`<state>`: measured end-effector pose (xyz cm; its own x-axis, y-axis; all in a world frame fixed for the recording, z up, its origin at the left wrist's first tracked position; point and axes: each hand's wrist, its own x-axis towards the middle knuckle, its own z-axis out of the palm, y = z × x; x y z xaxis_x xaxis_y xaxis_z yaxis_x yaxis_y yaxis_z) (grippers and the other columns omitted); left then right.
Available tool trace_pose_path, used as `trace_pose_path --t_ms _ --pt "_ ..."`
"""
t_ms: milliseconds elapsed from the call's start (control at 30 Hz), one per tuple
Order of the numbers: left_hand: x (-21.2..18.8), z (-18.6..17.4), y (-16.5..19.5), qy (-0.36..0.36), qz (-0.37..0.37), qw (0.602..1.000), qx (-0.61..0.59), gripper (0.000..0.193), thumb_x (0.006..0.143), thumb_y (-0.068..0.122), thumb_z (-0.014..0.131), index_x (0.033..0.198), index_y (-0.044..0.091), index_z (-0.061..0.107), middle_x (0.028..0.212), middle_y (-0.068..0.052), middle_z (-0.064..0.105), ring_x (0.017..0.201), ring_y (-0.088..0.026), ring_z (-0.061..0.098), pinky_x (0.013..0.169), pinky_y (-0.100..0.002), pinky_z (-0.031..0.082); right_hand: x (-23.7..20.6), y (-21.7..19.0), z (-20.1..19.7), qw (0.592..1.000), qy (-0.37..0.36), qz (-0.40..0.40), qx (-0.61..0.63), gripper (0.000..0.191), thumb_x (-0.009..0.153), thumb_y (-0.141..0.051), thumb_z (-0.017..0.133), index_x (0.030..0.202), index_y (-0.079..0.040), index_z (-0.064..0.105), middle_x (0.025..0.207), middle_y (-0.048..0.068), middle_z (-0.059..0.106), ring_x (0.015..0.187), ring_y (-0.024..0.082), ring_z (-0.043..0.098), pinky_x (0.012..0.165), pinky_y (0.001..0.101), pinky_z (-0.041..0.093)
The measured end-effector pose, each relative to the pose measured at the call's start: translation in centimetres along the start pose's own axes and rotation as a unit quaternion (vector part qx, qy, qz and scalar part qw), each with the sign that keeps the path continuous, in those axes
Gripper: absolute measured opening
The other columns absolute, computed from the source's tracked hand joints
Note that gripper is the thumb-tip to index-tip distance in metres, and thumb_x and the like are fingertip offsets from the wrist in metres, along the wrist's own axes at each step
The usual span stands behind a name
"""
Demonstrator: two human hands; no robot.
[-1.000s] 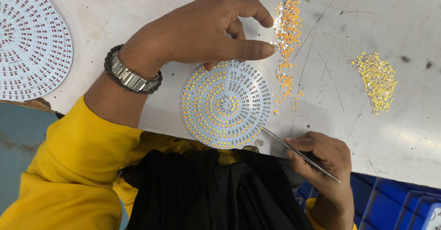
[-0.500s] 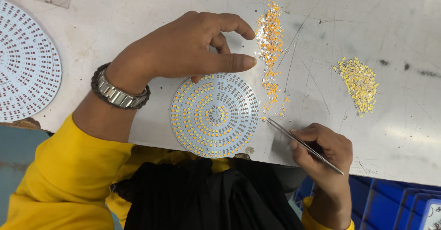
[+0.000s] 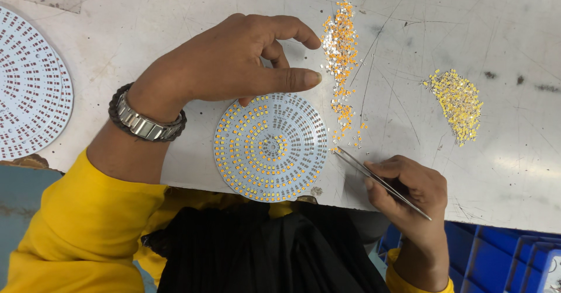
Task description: The person uses tweezers to pick small yellow LED components from a pile on the table and places them into empty slots on a circular LED board. The left hand stabilizes the board while the right hand repeatedly picks and places LEDs in a spiral pattern.
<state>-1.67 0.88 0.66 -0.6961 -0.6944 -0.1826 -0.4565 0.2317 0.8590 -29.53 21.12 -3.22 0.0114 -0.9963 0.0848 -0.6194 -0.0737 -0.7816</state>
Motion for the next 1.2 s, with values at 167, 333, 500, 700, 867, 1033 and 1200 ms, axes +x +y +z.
trace_pose_path --t_ms 167,333,500,700,867,1033,1200 --pt "0.1 0.0 0.0 0.001 0.007 1.000 -0.005 0.065 0.084 0.054 0.072 0.130 0.010 0.063 0.077 -0.010 0.079 0.042 -0.012 0.067 0.040 -0.026 0.053 -0.1 0.1 -0.3 1.000 -0.008 -0.005 0.000 0.013 0.080 -0.002 0.076 0.092 0.001 0.073 0.073 0.004 0.068 0.056 0.006 0.057 0.053 0.0208 0.041" --pt "0.0 0.0 0.1 0.001 -0.009 1.000 -0.009 0.064 0.083 0.056 0.071 0.130 0.012 0.064 0.077 -0.008 0.080 0.042 -0.013 0.066 0.040 -0.026 0.053 0.2 0.4 -0.5 0.997 -0.063 -0.046 0.023 0.017 0.075 -0.004 0.079 0.089 0.001 0.071 0.074 0.007 0.069 0.060 0.010 0.064 0.055 0.0219 0.046" --pt "0.0 0.0 0.3 0.000 -0.018 1.000 -0.001 0.065 0.082 0.058 0.071 0.129 0.013 0.063 0.075 -0.009 0.079 0.040 -0.014 0.064 0.040 -0.027 0.051 0.7 0.2 -0.6 0.994 -0.085 -0.059 0.037 0.019 0.074 -0.005 0.080 0.091 0.001 0.072 0.075 0.008 0.070 0.060 0.011 0.067 0.054 0.0227 0.048" --pt "0.1 0.1 -0.1 0.004 -0.015 1.000 0.005 0.065 0.082 0.057 0.071 0.130 0.013 0.063 0.077 -0.009 0.079 0.040 -0.014 0.065 0.040 -0.027 0.052 0.6 0.5 -0.5 0.993 -0.094 -0.063 0.025 0.020 0.073 -0.006 0.081 0.090 0.000 0.074 0.071 0.008 0.070 0.056 0.012 0.067 0.052 0.0225 0.047" --pt "0.2 -0.1 -0.3 -0.007 0.000 1.000 -0.023 0.068 0.080 0.060 0.070 0.128 0.011 0.063 0.076 -0.008 0.079 0.042 -0.013 0.066 0.041 -0.026 0.055 -0.2 1.8 -0.7 0.995 -0.070 -0.063 0.018 0.020 0.071 -0.006 0.079 0.089 -0.001 0.073 0.077 0.009 0.072 0.065 0.013 0.070 0.061 0.0236 0.052" --pt "0.4 -0.1 -0.3 -0.005 0.000 0.999 -0.032 0.072 0.079 0.064 0.068 0.127 0.010 0.064 0.069 -0.007 0.078 0.040 -0.013 0.063 0.040 -0.028 0.052 -2.7 3.2 0.6 0.976 0.078 0.063 0.196 0.016 0.084 -0.003 0.075 0.097 0.005 0.072 0.086 0.016 0.072 0.073 0.021 0.066 0.070 0.0324 0.052" --pt "0.8 0.3 -0.7 -0.012 0.001 0.999 -0.030 0.071 0.079 0.064 0.067 0.127 0.011 0.064 0.063 -0.008 0.076 0.038 -0.012 0.061 0.038 -0.028 0.049 -5.7 3.5 0.8 0.846 0.088 0.120 0.511 0.018 0.096 -0.012 0.072 0.103 0.005 0.068 0.075 0.012 0.065 0.077 0.022 0.064 0.099 0.0725 0.046"
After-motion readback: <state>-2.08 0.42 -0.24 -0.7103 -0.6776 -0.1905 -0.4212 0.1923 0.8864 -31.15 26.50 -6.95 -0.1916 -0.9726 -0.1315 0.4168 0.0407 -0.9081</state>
